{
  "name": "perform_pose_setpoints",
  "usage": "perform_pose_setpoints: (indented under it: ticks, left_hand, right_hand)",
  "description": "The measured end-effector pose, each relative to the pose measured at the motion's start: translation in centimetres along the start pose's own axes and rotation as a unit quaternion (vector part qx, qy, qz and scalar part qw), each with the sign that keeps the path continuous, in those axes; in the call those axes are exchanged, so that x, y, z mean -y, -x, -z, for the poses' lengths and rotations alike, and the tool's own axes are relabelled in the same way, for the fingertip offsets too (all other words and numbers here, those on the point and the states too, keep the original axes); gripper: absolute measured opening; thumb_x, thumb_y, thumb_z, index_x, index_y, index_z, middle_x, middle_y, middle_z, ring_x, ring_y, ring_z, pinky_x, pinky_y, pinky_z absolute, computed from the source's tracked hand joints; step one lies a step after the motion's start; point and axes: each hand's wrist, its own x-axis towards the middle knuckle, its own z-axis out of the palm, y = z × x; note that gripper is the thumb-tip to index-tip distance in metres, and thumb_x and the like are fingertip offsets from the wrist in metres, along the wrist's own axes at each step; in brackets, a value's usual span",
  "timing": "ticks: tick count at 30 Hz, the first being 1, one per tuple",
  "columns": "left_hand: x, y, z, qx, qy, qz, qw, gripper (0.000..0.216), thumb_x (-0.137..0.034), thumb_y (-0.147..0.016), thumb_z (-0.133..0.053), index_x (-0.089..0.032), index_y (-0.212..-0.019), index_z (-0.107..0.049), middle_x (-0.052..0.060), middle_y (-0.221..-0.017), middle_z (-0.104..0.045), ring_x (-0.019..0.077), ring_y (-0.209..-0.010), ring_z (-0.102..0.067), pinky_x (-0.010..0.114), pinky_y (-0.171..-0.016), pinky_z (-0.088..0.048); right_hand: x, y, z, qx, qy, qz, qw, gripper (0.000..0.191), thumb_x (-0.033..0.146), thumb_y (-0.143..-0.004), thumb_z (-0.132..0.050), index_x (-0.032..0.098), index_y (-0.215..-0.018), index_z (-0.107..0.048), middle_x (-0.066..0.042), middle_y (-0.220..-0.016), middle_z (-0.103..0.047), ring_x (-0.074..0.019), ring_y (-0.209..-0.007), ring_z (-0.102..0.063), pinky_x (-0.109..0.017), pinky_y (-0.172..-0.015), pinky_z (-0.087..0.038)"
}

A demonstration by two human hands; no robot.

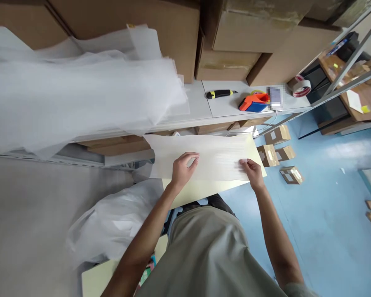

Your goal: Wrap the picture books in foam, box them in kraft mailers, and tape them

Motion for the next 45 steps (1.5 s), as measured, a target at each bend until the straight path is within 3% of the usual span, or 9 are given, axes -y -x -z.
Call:
perform_pose_setpoints:
  ticks: [6, 10, 16, 22, 26, 29, 34, 38, 45]
  left_hand:
    - [4.0, 2.7, -8.0, 0.090, -0.079, 0.095, 0.988, 0.022, -0.015, -0.102, -0.062, -0.024, -0.111, -0.079, 0.007, -0.120, -0.083, 0.0233, -0.113, -0.079, 0.040, -0.104, -0.064]
    - [6.2, 4.0, -14.4, 0.166, -0.171, 0.167, 0.957, 0.030, -0.015, -0.099, -0.065, -0.023, -0.125, -0.078, 0.010, -0.137, -0.077, 0.0273, -0.130, -0.072, 0.045, -0.120, -0.056]
    - [9.1, 5.9, -23.3, 0.256, -0.253, 0.256, 0.897, 0.052, -0.018, -0.098, -0.065, -0.015, -0.150, -0.065, 0.020, -0.167, -0.054, 0.0347, -0.156, -0.052, 0.051, -0.132, -0.043]
    - [9.8, 8.2, -28.8, 0.285, -0.313, 0.321, 0.847, 0.072, -0.020, -0.097, -0.064, -0.011, -0.166, -0.045, 0.027, -0.181, -0.028, 0.0440, -0.167, -0.033, 0.059, -0.129, -0.040]
    - [9.1, 9.6, -30.3, 0.277, -0.333, 0.326, 0.840, 0.080, -0.023, -0.096, -0.064, -0.010, -0.170, -0.037, 0.029, -0.183, -0.019, 0.0440, -0.170, -0.025, 0.060, -0.131, -0.036]
    - [8.7, 10.3, -30.4, 0.266, -0.343, 0.321, 0.841, 0.083, -0.025, -0.096, -0.065, -0.010, -0.172, -0.033, 0.029, -0.184, -0.016, 0.0440, -0.171, -0.021, 0.060, -0.133, -0.033]
    - [8.7, 11.3, -29.4, 0.251, -0.357, 0.324, 0.839, 0.084, -0.028, -0.098, -0.067, -0.009, -0.172, -0.032, 0.029, -0.184, -0.017, 0.0437, -0.171, -0.021, 0.059, -0.133, -0.033]
    - [9.0, 12.0, -28.6, 0.265, -0.353, 0.329, 0.835, 0.080, -0.024, -0.098, -0.064, -0.008, -0.171, -0.035, 0.027, -0.184, -0.016, 0.0428, -0.172, -0.019, 0.059, -0.133, -0.034]
    - [9.8, 11.6, -27.6, 0.281, -0.318, 0.333, 0.842, 0.073, -0.020, -0.098, -0.059, -0.008, -0.168, -0.040, 0.026, -0.185, -0.015, 0.0412, -0.172, -0.020, 0.058, -0.127, -0.043]
  right_hand:
    - [-8.4, -6.0, 4.5, 0.045, 0.041, -0.043, 0.997, 0.062, 0.080, -0.074, -0.085, 0.020, -0.089, -0.081, -0.009, -0.088, -0.080, -0.0261, -0.088, -0.073, -0.039, -0.078, -0.061]
    - [-13.8, -10.8, 6.7, 0.097, 0.069, -0.055, 0.991, 0.069, 0.086, -0.070, -0.081, 0.019, -0.086, -0.079, -0.011, -0.089, -0.081, -0.0275, -0.088, -0.075, -0.041, -0.081, -0.062]
    - [-21.1, -15.5, 9.7, 0.149, 0.091, -0.097, 0.980, 0.076, 0.093, -0.067, -0.072, 0.020, -0.084, -0.074, -0.013, -0.088, -0.082, -0.0272, -0.084, -0.075, -0.041, -0.079, -0.061]
    - [-26.9, -18.1, 13.8, 0.146, 0.184, -0.102, 0.967, 0.068, 0.090, -0.076, -0.062, 0.023, -0.078, -0.069, -0.011, -0.080, -0.079, -0.0271, -0.081, -0.072, -0.038, -0.078, -0.058]
    - [-28.9, -19.0, 15.6, 0.124, 0.240, -0.101, 0.958, 0.057, 0.075, -0.089, -0.062, 0.020, -0.095, -0.075, -0.017, -0.100, -0.081, -0.0320, -0.094, -0.075, -0.044, -0.088, -0.060]
    - [-29.2, -18.5, 15.3, 0.097, 0.305, -0.020, 0.947, 0.058, 0.063, -0.099, -0.059, 0.015, -0.127, -0.074, -0.025, -0.131, -0.074, -0.0375, -0.119, -0.071, -0.052, -0.103, -0.058]
    - [-28.4, -15.3, 11.4, 0.215, 0.374, 0.128, 0.893, 0.069, 0.052, -0.108, -0.055, 0.015, -0.166, -0.048, -0.023, -0.180, -0.033, -0.0395, -0.167, -0.028, -0.060, -0.130, -0.036]
    - [-28.6, -13.0, 8.3, 0.291, 0.390, 0.130, 0.864, 0.078, 0.054, -0.109, -0.053, 0.017, -0.175, -0.035, -0.017, -0.187, -0.016, -0.0365, -0.174, -0.009, -0.059, -0.136, -0.024]
    - [-29.5, -12.2, 7.1, 0.282, 0.417, 0.100, 0.858, 0.082, 0.053, -0.110, -0.051, 0.011, -0.177, -0.029, -0.021, -0.188, -0.006, -0.0381, -0.175, -0.003, -0.061, -0.138, -0.017]
